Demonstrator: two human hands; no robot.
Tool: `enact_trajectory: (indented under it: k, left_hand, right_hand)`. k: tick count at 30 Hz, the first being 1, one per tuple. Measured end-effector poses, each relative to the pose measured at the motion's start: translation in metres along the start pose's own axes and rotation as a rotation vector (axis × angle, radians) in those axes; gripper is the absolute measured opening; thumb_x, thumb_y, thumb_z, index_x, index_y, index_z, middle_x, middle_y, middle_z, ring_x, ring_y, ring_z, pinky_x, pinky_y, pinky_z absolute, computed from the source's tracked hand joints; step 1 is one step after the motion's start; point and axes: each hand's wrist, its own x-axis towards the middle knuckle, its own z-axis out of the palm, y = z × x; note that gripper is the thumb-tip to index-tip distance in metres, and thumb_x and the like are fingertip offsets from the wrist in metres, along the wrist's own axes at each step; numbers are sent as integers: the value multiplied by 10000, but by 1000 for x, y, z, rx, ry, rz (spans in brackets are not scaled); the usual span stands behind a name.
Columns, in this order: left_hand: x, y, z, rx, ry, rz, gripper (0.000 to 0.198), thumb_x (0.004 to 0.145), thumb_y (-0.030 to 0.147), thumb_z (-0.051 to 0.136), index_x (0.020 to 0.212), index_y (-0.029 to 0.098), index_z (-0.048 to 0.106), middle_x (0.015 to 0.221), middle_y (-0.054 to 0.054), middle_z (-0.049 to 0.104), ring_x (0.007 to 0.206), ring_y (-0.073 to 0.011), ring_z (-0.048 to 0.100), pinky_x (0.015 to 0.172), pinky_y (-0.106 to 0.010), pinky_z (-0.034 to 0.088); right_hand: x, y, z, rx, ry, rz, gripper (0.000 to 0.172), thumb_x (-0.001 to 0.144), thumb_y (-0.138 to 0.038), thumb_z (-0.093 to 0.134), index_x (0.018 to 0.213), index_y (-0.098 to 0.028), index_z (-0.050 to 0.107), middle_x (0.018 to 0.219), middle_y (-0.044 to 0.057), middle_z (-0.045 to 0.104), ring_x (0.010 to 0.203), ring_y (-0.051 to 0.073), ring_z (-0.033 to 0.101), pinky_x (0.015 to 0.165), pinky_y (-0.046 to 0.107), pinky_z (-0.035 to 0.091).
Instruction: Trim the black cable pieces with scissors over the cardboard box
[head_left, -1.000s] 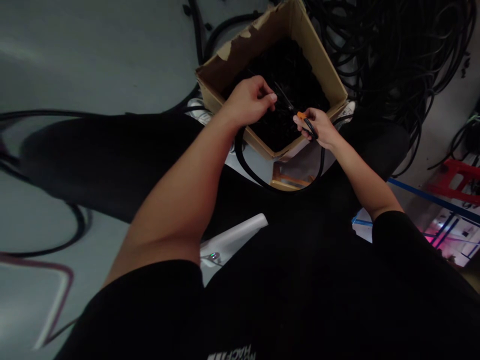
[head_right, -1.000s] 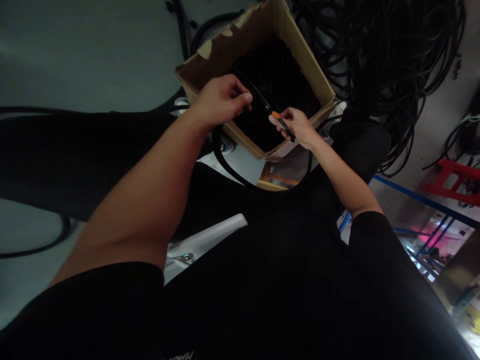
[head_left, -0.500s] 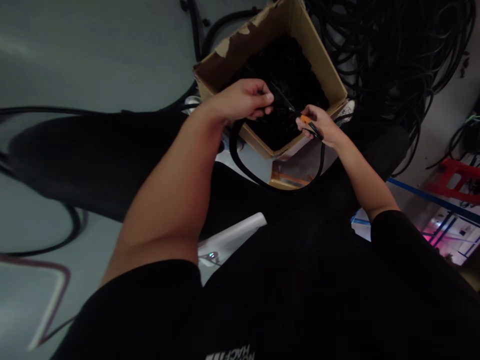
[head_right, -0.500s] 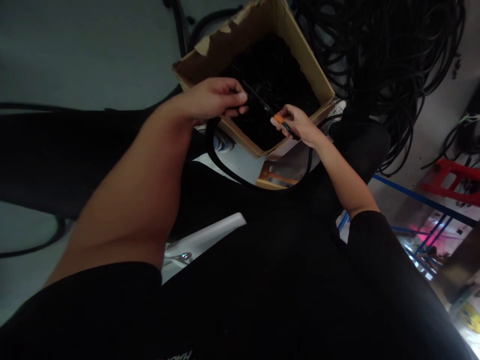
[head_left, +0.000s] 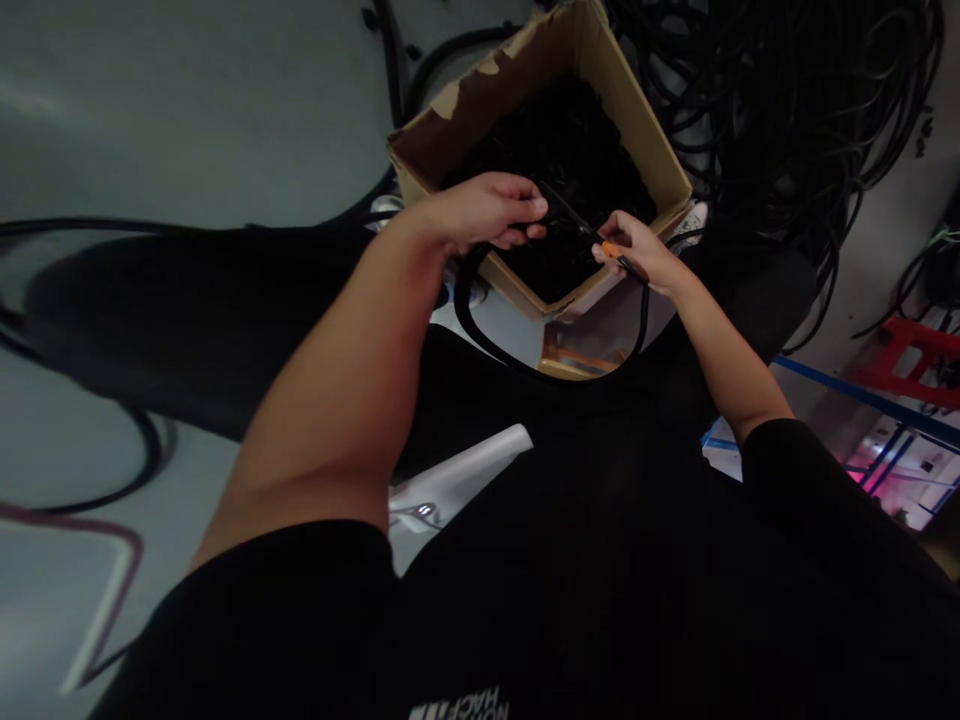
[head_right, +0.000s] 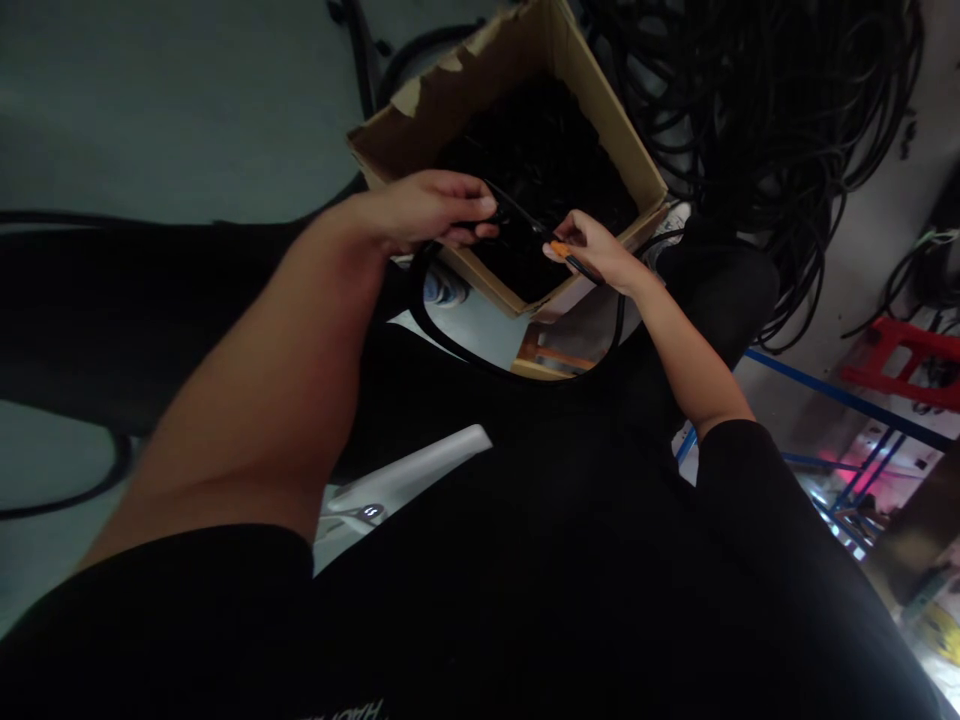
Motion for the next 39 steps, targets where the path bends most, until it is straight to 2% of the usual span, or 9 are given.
enact_trajectory:
  k: [2, 5, 9, 14, 19, 24, 29, 35, 39]
  left_hand:
    - [-1, 0, 3, -24, -33, -23, 205, 1182, 174, 774, 992, 217, 709, 799, -3, 628, 582, -121, 351, 522, -242, 228]
    - [-1, 0, 3, -46, -79, -13, 162, 1190, 197, 769, 1029, 200, 748, 796, 0, 581, 576, -119, 337, 531, -256, 185]
    - [-2, -1, -3, -29, -102, -1, 134, 1180, 233, 798, 1057, 181, 783, 800, -10, 577, 577, -113, 336, 552, -259, 210]
    - [-3, -3, -1, -71, -154, -1, 194, 1123, 325, 895, 1023, 193, 795, 768, 2, 530, 575, -117, 287, 502, -252, 167]
    - [-1, -4, 2, -132, -221, 2, 237, 1118, 370, 924, 1015, 198, 797, 742, 15, 494, 561, -106, 250, 498, -231, 151]
    - [-6, 0, 3, -178, -192, -3, 198, 1141, 318, 884, 1038, 173, 797, 746, 16, 493, 542, -94, 258, 505, -236, 164]
    - [-13, 7, 4, -204, -134, 7, 203, 1204, 254, 769, 1016, 180, 756, 745, 32, 455, 547, -99, 231, 499, -230, 159]
    - [-12, 9, 3, -215, -127, 11, 252, 1196, 326, 845, 1007, 184, 756, 761, 31, 477, 539, -99, 253, 523, -263, 161]
    - [-11, 9, 6, -221, -119, 0, 250, 1201, 326, 862, 1018, 187, 764, 754, 27, 495, 550, -108, 265, 530, -270, 177]
  right_hand:
    - [-1, -4, 2, -26, 41, -32, 726, 965, -485, 1205, 1108, -285, 521, 980, -49, 675, 732, 100, 595, 598, 187, 517]
    - [-1, -9, 1, -56, 38, -60, 737, 934, -406, 1221, 1063, -279, 506, 981, -51, 659, 725, 92, 566, 581, 183, 478]
    - [-2, -6, -4, -83, 15, -92, 796, 877, -419, 1263, 1021, -272, 494, 986, -44, 656, 725, 79, 519, 539, 170, 415]
    - [-6, -3, -2, -82, 19, -81, 755, 923, -591, 1218, 1089, -279, 550, 986, -35, 647, 815, 135, 625, 635, 211, 570]
    - [-12, -16, 1, -78, 1, -99, 734, 902, -584, 1229, 1112, -280, 595, 1078, 4, 708, 1039, 211, 747, 848, 296, 699]
    - [-22, -27, 4, -67, -19, -86, 706, 869, -497, 1254, 1116, -289, 625, 1119, 28, 727, 1172, 259, 781, 929, 331, 741]
    - [-26, -28, 5, -66, 13, -110, 697, 904, -569, 1231, 1102, -289, 624, 1133, 41, 758, 1148, 249, 785, 937, 333, 763]
    - [-24, -29, 3, -94, 20, -119, 679, 940, -611, 1205, 1099, -289, 628, 1144, 61, 768, 1219, 283, 809, 974, 374, 779]
    - [-23, -27, 1, -99, 14, -118, 664, 954, -605, 1199, 1126, -291, 641, 1167, 73, 774, 1260, 302, 809, 940, 371, 775]
